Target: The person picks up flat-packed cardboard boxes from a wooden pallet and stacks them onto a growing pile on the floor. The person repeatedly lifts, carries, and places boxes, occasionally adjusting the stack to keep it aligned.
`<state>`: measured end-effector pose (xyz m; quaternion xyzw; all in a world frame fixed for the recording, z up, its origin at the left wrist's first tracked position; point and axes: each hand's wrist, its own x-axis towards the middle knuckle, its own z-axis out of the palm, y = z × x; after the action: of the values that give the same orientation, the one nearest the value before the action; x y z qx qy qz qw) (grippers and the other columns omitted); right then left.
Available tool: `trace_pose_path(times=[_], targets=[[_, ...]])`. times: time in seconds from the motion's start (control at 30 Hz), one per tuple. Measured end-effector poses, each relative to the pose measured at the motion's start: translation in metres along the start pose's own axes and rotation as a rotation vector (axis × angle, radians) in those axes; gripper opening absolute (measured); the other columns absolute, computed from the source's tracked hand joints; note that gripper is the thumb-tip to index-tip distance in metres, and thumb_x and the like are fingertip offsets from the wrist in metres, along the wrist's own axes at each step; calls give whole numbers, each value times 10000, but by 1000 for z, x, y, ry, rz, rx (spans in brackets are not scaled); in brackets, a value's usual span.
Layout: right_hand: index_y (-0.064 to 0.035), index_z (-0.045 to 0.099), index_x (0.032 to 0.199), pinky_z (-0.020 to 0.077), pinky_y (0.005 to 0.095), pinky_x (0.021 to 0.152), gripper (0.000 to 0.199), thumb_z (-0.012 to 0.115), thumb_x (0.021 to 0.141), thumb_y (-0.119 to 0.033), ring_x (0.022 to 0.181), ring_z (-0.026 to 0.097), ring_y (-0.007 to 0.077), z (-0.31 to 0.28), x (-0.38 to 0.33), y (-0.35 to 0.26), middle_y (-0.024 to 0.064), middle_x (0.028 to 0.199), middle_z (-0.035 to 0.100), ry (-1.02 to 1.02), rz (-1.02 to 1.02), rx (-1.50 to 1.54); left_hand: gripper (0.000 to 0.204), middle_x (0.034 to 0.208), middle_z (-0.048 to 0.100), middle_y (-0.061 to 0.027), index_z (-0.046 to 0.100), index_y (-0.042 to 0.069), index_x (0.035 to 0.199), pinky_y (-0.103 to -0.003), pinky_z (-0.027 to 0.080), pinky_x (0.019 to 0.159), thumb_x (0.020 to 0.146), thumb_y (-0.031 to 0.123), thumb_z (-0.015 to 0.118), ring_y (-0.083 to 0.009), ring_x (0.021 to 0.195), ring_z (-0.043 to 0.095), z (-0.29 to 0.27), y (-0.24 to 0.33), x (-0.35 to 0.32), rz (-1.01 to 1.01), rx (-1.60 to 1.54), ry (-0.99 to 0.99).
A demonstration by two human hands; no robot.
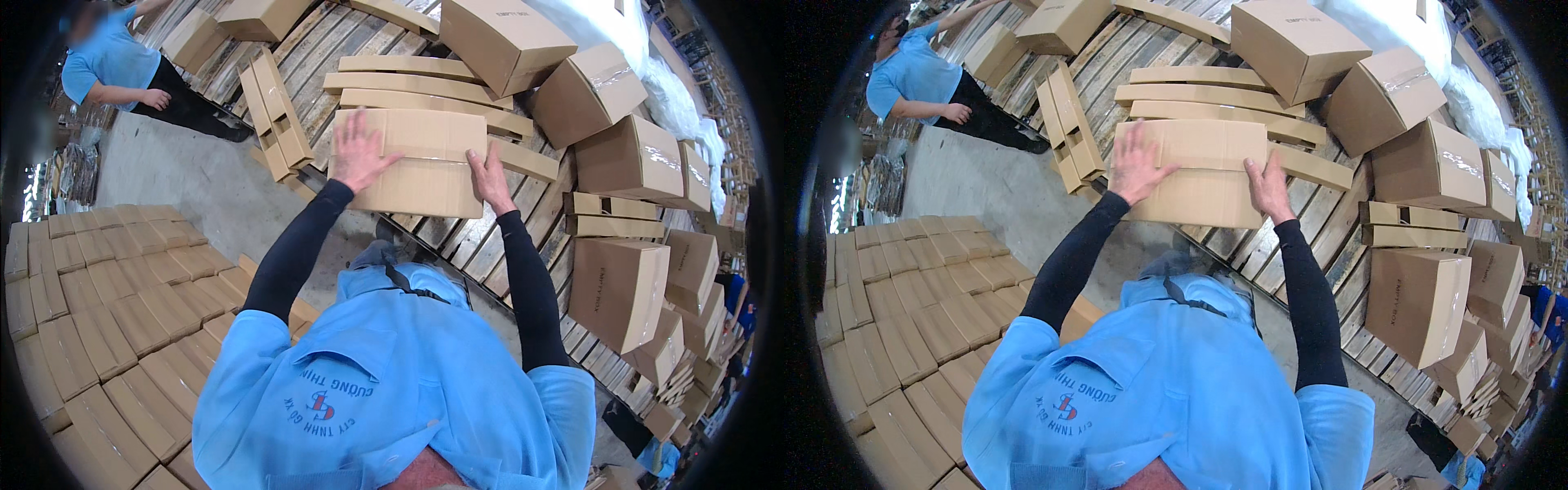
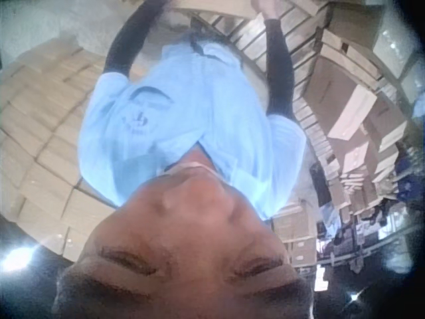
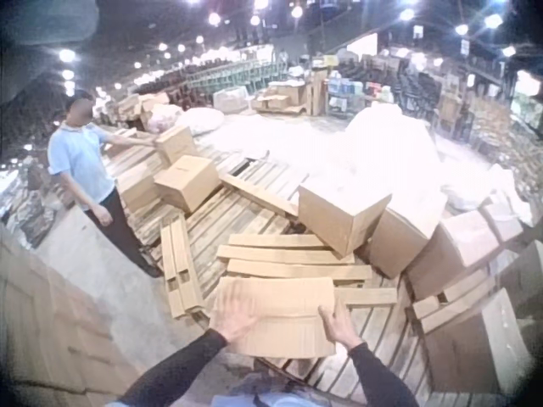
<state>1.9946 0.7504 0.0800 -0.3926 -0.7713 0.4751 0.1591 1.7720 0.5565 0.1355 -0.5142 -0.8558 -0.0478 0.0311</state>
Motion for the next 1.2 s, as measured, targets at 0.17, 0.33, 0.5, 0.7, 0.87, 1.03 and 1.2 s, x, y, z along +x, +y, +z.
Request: trace_pose_path(times=[0.17,0.33,0.5,0.7,0.87,1.03,1.2], targets=[[39,317,1412,219,506,1118,777,618,866,-426,1371,256,431,6,-19,-30,305,1452,301,246,-169,-352,1003,1485,190,-315,498,-81,1246,-495,261,1109,656,706,691,-435,1371,243,6,-38,-26,-294,-258,71],[-11,361,1400,149,584,1114,862,693,770,-497,1404,194,405,29,-25,-111,284,1474,265,124,-374,-637,953,1406,351,-298,420,-70,1261,-454,372,1043,666,590,765,-388,1303,384,-5,-41,-6,-312,-474,-75],[-29,385,1390,161,593,1107,832,668,782,-520,1385,240,408,62,-7,-97,276,1467,284,120,-420,-636,847,1307,487,-210,349,-42,1321,-366,402,1015,759,424,779,-271,1218,483,5,-61,-20,-347,-932,-147],[13,269,1429,267,468,1103,790,631,862,-401,1351,321,391,10,-17,-32,297,1440,316,140,-284,-290,875,1271,527,-183,260,-46,1399,-334,430,985,817,396,740,-204,1151,525,20,-75,-32,-418,-1127,-192],[76,229,1422,358,361,1047,690,567,938,-282,1250,460,252,5,-25,-21,204,1350,482,-96,-128,374,752,1273,562,-110,396,54,1380,-367,454,974,843,514,655,-218,1151,555,9,-64,-38,-520,-1532,-277],[40,432,1331,376,330,1029,520,591,938,-260,1195,498,191,8,-54,-33,96,1301,536,-109,311,778,696,1381,494,-105,403,84,1415,-362,415,1029,927,577,463,-215,1242,492,15,-75,-35,-679,-2004,-545],[21,401,1354,387,333,1020,543,637,898,-154,1162,517,196,-11,-65,-132,98,1268,545,-50,227,706,739,1440,432,-97,328,79,1459,-354,363,1076,947,609,368,-219,1294,445,-2,-106,-26,-394,-2360,-436]])
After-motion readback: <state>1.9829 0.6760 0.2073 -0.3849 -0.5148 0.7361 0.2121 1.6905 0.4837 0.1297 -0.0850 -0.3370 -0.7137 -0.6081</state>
